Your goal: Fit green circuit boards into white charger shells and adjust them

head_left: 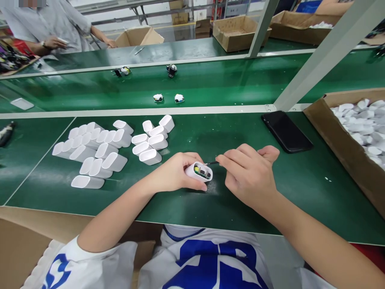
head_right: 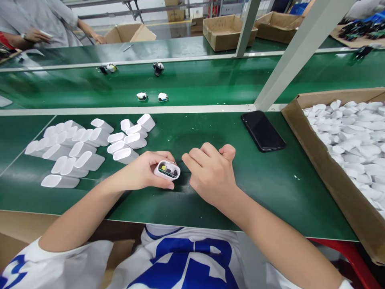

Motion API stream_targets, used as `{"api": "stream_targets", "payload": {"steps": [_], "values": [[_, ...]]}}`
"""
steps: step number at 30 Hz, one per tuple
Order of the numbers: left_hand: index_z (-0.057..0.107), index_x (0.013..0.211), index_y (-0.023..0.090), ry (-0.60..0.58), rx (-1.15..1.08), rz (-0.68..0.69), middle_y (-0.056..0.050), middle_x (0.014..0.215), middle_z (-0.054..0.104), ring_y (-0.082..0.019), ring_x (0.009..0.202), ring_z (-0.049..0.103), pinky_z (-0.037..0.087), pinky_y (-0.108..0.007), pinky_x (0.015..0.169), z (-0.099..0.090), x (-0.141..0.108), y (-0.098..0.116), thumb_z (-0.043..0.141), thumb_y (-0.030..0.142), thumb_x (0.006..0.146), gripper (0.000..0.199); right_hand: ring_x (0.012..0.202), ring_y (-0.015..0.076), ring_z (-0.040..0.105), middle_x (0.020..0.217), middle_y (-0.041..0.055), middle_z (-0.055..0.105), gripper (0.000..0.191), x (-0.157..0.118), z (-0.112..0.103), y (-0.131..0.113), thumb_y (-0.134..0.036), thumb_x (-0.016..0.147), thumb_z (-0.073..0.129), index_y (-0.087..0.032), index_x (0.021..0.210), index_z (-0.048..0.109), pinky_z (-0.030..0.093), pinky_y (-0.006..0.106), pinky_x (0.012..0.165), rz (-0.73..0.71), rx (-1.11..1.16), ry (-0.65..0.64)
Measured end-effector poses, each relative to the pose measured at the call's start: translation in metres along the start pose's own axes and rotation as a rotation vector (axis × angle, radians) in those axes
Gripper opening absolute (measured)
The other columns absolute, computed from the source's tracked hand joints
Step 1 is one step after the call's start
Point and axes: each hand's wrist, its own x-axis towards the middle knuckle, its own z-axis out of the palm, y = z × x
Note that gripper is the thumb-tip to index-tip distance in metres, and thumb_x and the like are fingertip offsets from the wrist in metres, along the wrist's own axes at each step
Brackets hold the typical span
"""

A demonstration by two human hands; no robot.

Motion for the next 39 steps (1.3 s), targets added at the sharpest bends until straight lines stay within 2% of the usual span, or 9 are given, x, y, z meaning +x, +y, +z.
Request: {"api": "stream_targets", "payload": {"steps": [6, 26, 33, 39], "values": [[0.067, 0.077, 0.015, 0.019, -0.004, 0.018, 0.002, 0.083, 0.054, -0.007, 0.064, 0.050, 0.037, -0.020, 0.056, -0.0017, 0.0008, -0.0012, 0.082, 0.030, 0.059, 0.028, 0.058, 0.0107, 0.047, 0.060, -0.0062, 0.059, 0.030, -0.0001, 0.0005, 0.0005, 0.007, 0.064, 0.043, -0.017, 0.069, 0.060, 0.014, 0.035, 0.063, -0.009, -0.025, 0.023], [0.064, 0.073, 0.013, 0.005, 0.020, -0.015, 0.002, 0.083, 0.053, -0.008, 0.064, 0.049, 0.036, -0.021, 0.054, 0.0009, 0.0016, -0.0026, 0.081, 0.032, 0.059, 0.028, 0.061, 0.0119, 0.043, 0.060, -0.0053, 0.055, 0.030, -0.0022, 0.0030, -0.0021, 0.007, 0.066, 0.043, -0.018, 0.071, 0.059, 0.014, 0.036, 0.063, -0.011, -0.017, -0.029], [0.063, 0.074, 0.014, -0.042, 0.001, -0.034, 0.003, 0.081, 0.052, -0.008, 0.065, 0.049, 0.036, -0.021, 0.056, -0.0020, 0.0002, -0.0018, 0.081, 0.034, 0.059, 0.031, 0.059, 0.0107, 0.044, 0.058, -0.0064, 0.056, 0.028, -0.0021, 0.0038, -0.0016, 0.006, 0.067, 0.043, -0.018, 0.069, 0.058, 0.014, 0.035, 0.064, 0.000, -0.008, 0.045], [0.059, 0.070, 0.013, -0.100, -0.079, -0.122, 0.004, 0.070, 0.048, -0.007, 0.060, 0.041, 0.029, -0.022, 0.051, -0.0079, -0.0001, -0.0016, 0.082, 0.037, 0.058, 0.036, 0.060, 0.0111, 0.047, 0.060, -0.0066, 0.058, 0.029, -0.0007, 0.0009, 0.0000, 0.007, 0.063, 0.042, -0.018, 0.068, 0.058, 0.014, 0.036, 0.065, -0.026, -0.027, 0.047]]}}
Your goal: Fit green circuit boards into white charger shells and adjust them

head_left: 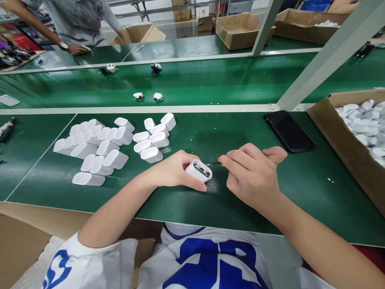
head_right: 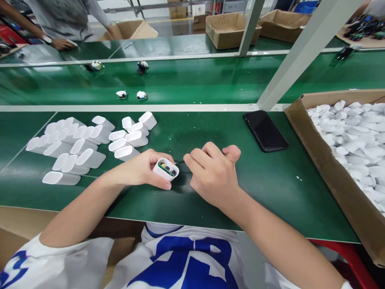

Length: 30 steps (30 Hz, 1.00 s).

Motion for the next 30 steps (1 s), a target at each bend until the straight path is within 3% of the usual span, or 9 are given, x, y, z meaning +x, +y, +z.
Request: {"api": "stream_targets", "payload": {"steps": [12, 30], "values": [[0.052, 0.065, 0.013, -0.064, -0.058, -0.047, 0.006, 0.059, 0.042, -0.006, 0.055, 0.034, 0.025, -0.020, 0.048, -0.0004, -0.0020, 0.0045, 0.082, 0.032, 0.056, 0.036, 0.063, 0.0117, 0.045, 0.059, -0.0070, 0.053, 0.030, -0.0012, 0.0001, -0.0002, 0.006, 0.064, 0.041, -0.019, 0.072, 0.056, 0.014, 0.036, 0.066, -0.048, -0.013, -0.045], [0.052, 0.062, 0.014, -0.112, 0.037, -0.032, 0.006, 0.062, 0.043, -0.007, 0.056, 0.037, 0.026, -0.021, 0.049, 0.0012, -0.0010, 0.0030, 0.081, 0.034, 0.057, 0.036, 0.062, 0.0120, 0.043, 0.056, -0.0073, 0.051, 0.028, -0.0020, 0.0022, -0.0035, 0.007, 0.069, 0.040, -0.018, 0.067, 0.051, 0.014, 0.036, 0.064, -0.073, -0.038, -0.052]]}}
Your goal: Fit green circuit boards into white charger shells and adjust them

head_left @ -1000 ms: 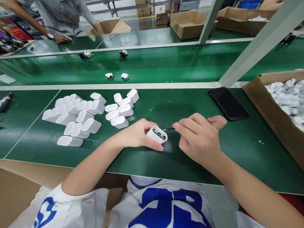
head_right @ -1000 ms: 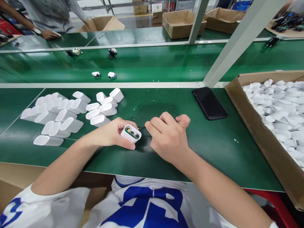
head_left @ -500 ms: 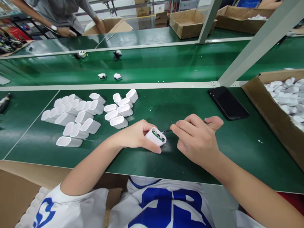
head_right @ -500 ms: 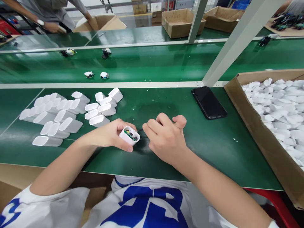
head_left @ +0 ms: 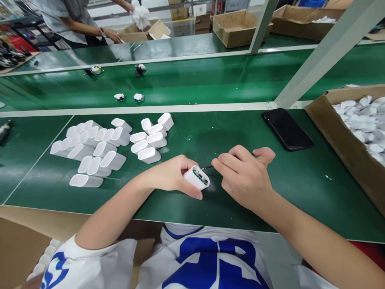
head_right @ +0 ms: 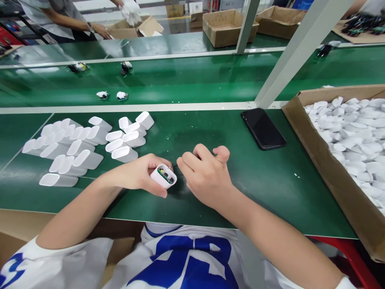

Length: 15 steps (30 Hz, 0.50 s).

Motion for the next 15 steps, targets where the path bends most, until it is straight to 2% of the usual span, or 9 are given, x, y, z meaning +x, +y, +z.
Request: {"api": "stream_targets", "payload": {"steps": [3, 6, 9, 12, 15], "values": [[0.053, 0.062, 0.014, -0.011, 0.011, 0.010, 0.006, 0.062, 0.042, -0.007, 0.056, 0.038, 0.026, -0.021, 0.049, 0.000, -0.001, 0.001, 0.082, 0.035, 0.057, 0.036, 0.062, 0.0120, 0.044, 0.057, -0.0072, 0.053, 0.030, 0.001, 0.001, 0.000, 0.008, 0.068, 0.040, -0.018, 0.067, 0.054, 0.014, 0.036, 0.065, 0.014, 0.024, 0.011], [0.058, 0.063, 0.013, 0.033, 0.042, 0.091, 0.004, 0.069, 0.046, -0.007, 0.059, 0.042, 0.031, -0.021, 0.050, 0.001, -0.002, 0.004, 0.082, 0.034, 0.058, 0.032, 0.060, 0.0113, 0.046, 0.061, -0.0063, 0.058, 0.031, 0.001, 0.001, 0.000, 0.008, 0.069, 0.042, -0.019, 0.071, 0.057, 0.016, 0.036, 0.065, 0.073, 0.102, 0.036], [0.067, 0.072, 0.015, 0.196, 0.089, 0.211, 0.001, 0.081, 0.053, -0.008, 0.065, 0.049, 0.038, -0.020, 0.055, 0.005, -0.002, 0.003, 0.080, 0.030, 0.061, 0.023, 0.056, 0.0103, 0.043, 0.063, -0.0049, 0.061, 0.028, 0.002, -0.001, 0.002, 0.005, 0.072, 0.045, -0.019, 0.072, 0.059, 0.019, 0.035, 0.065, 0.135, 0.181, 0.045], [0.071, 0.084, 0.019, 0.399, 0.175, 0.311, 0.000, 0.086, 0.055, -0.010, 0.072, 0.053, 0.043, -0.021, 0.062, 0.010, 0.000, 0.000, 0.080, 0.027, 0.064, 0.023, 0.053, 0.0104, 0.043, 0.060, -0.0039, 0.060, 0.024, 0.001, -0.002, 0.003, 0.002, 0.073, 0.046, -0.018, 0.071, 0.059, 0.020, 0.033, 0.061, 0.165, 0.225, 0.026], [0.072, 0.089, 0.022, 0.502, 0.239, 0.371, -0.001, 0.088, 0.056, -0.011, 0.073, 0.055, 0.046, -0.022, 0.065, 0.012, 0.001, -0.003, 0.079, 0.027, 0.065, 0.025, 0.053, 0.0104, 0.045, 0.058, -0.0037, 0.058, 0.024, 0.000, -0.002, 0.003, 0.002, 0.070, 0.046, -0.018, 0.071, 0.060, 0.019, 0.033, 0.059, 0.173, 0.233, 0.014]]}}
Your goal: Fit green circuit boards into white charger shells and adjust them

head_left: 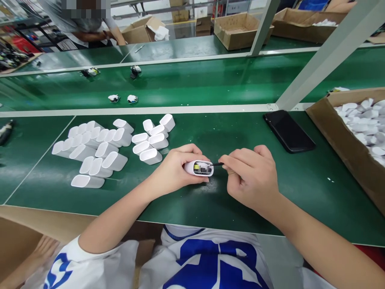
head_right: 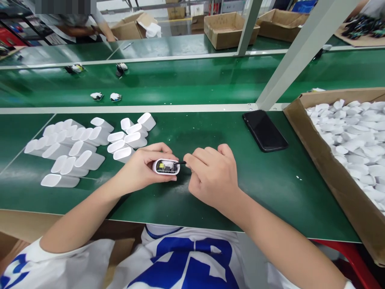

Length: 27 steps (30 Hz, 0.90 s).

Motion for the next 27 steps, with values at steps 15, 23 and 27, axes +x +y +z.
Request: {"api": "stream_targets", "payload": {"steps": [15, 23, 27], "values": [[0.072, 0.091, 0.022, 0.077, 0.154, 0.041, -0.002, 0.090, 0.057, -0.013, 0.078, 0.057, 0.047, -0.022, 0.065, 0.002, 0.000, -0.003, 0.076, 0.028, 0.070, 0.022, 0.053, 0.0107, 0.044, 0.059, -0.0037, 0.058, 0.026, 0.000, -0.001, -0.004, 0.003, 0.070, 0.047, -0.019, 0.071, 0.061, 0.020, 0.034, 0.062, 0.014, -0.091, 0.002], [0.071, 0.092, 0.021, 0.125, 0.143, 0.085, -0.002, 0.091, 0.057, -0.012, 0.078, 0.057, 0.046, -0.021, 0.064, 0.003, 0.000, -0.005, 0.077, 0.026, 0.068, 0.025, 0.064, 0.0132, 0.057, 0.075, 0.0013, 0.067, 0.024, 0.002, 0.001, -0.002, -0.002, 0.085, 0.048, -0.019, 0.085, 0.065, 0.036, 0.032, 0.060, 0.060, 0.072, 0.022], [0.071, 0.092, 0.021, 0.137, 0.097, 0.044, -0.001, 0.090, 0.058, -0.011, 0.078, 0.056, 0.046, -0.021, 0.066, 0.004, 0.002, -0.004, 0.080, 0.024, 0.065, 0.028, 0.080, 0.0184, 0.066, 0.089, 0.0039, 0.068, 0.021, 0.010, -0.010, 0.001, -0.006, 0.085, 0.056, -0.024, 0.089, 0.067, 0.052, 0.032, 0.064, 0.200, 0.295, 0.195]]}}
